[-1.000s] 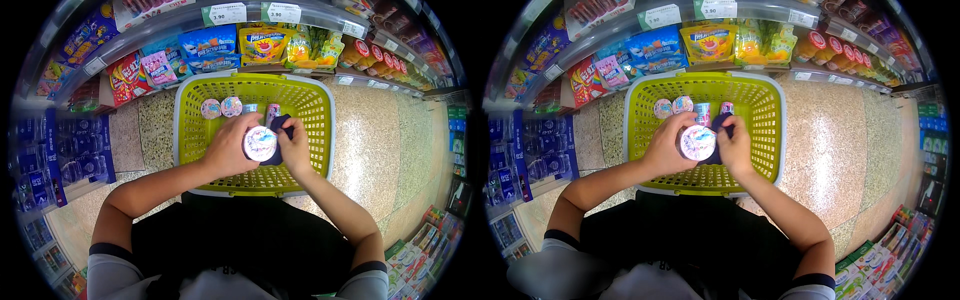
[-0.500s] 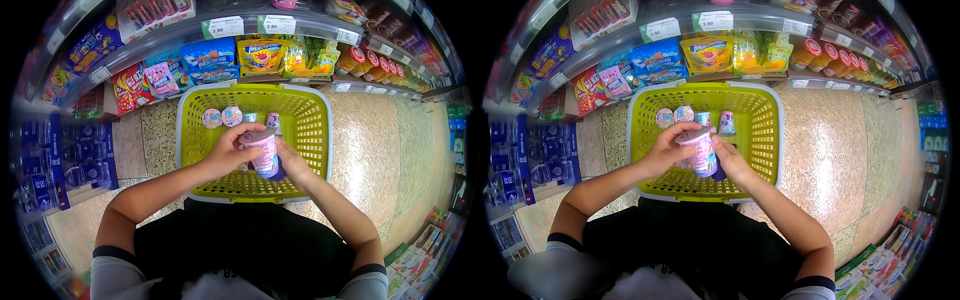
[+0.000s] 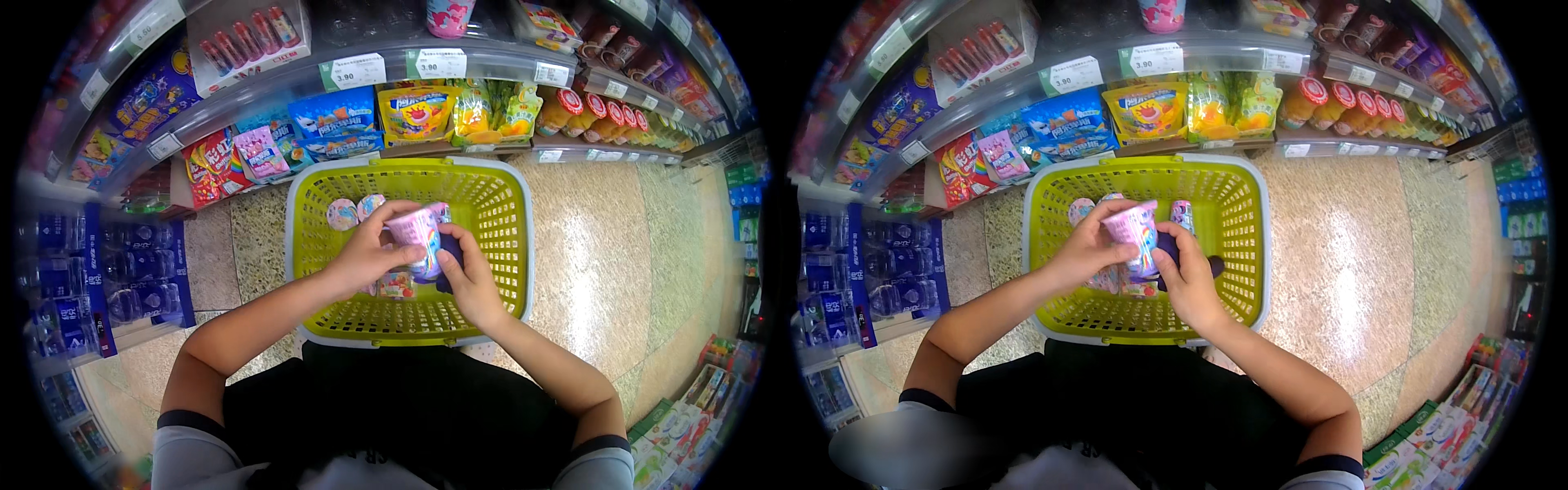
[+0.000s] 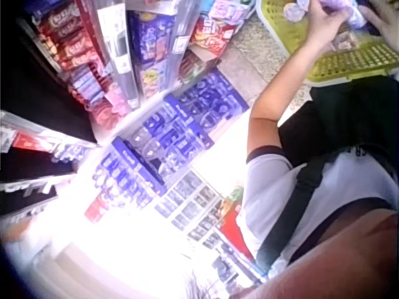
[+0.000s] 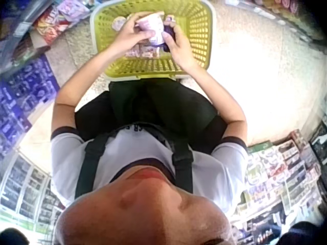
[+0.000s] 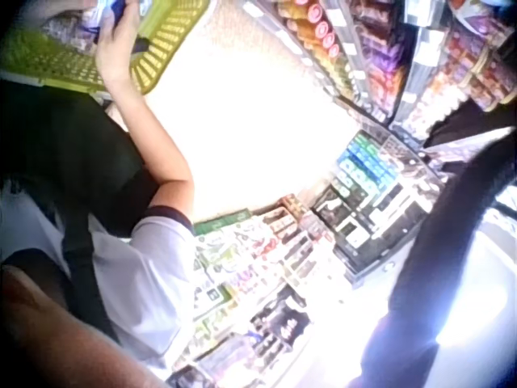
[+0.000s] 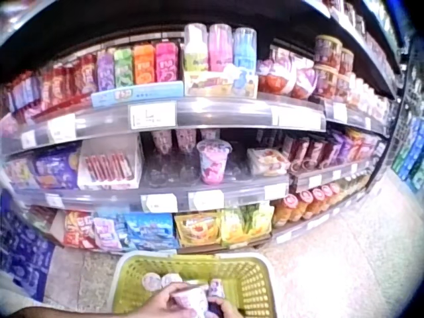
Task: The person sits on the floor in a store aisle and uses a dark cloth to wipe the surfaces of various packaged food items, including yogurt cups and juice pouches. They pick up each item from a yellow basket, wipe it, and place it back into the basket or onto the shelf.
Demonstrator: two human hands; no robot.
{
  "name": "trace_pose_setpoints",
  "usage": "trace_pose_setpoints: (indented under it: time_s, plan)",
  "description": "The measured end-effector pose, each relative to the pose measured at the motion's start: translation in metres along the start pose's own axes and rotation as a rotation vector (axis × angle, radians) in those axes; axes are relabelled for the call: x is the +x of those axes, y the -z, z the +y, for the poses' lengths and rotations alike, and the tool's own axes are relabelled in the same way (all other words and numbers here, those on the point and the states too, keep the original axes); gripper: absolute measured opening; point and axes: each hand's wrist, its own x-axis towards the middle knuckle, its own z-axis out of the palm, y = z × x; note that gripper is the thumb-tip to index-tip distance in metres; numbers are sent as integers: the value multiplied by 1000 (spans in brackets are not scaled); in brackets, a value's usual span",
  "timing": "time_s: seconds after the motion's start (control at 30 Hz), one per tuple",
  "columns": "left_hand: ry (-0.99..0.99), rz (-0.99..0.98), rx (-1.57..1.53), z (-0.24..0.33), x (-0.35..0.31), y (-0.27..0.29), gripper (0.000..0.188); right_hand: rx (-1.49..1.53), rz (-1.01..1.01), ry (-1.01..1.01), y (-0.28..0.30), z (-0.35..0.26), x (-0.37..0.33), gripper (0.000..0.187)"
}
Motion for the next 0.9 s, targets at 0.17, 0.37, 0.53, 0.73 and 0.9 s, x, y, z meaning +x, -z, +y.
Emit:
trace_pose_setpoints:
  time_s: [0.17,0.37,0.53,0.73,0.9]
  plan:
    - [-85,-132,33,12,-7,-5,57,177,-25,-11,6,-7,-1,38]
    - [-277,-43,422,27,-12,-7,56,169,-108,-71,8,-18,3,40]
    - [-188,47,876,69,-3,-10,65,23,2,64,2,-21,11,32]
    - [-517,255,686,147,22,15,52,113,28,99,17,-30,19,21]
    - [-933,620,1295,211,41,35,51,135,79,40,33,10,11,19]
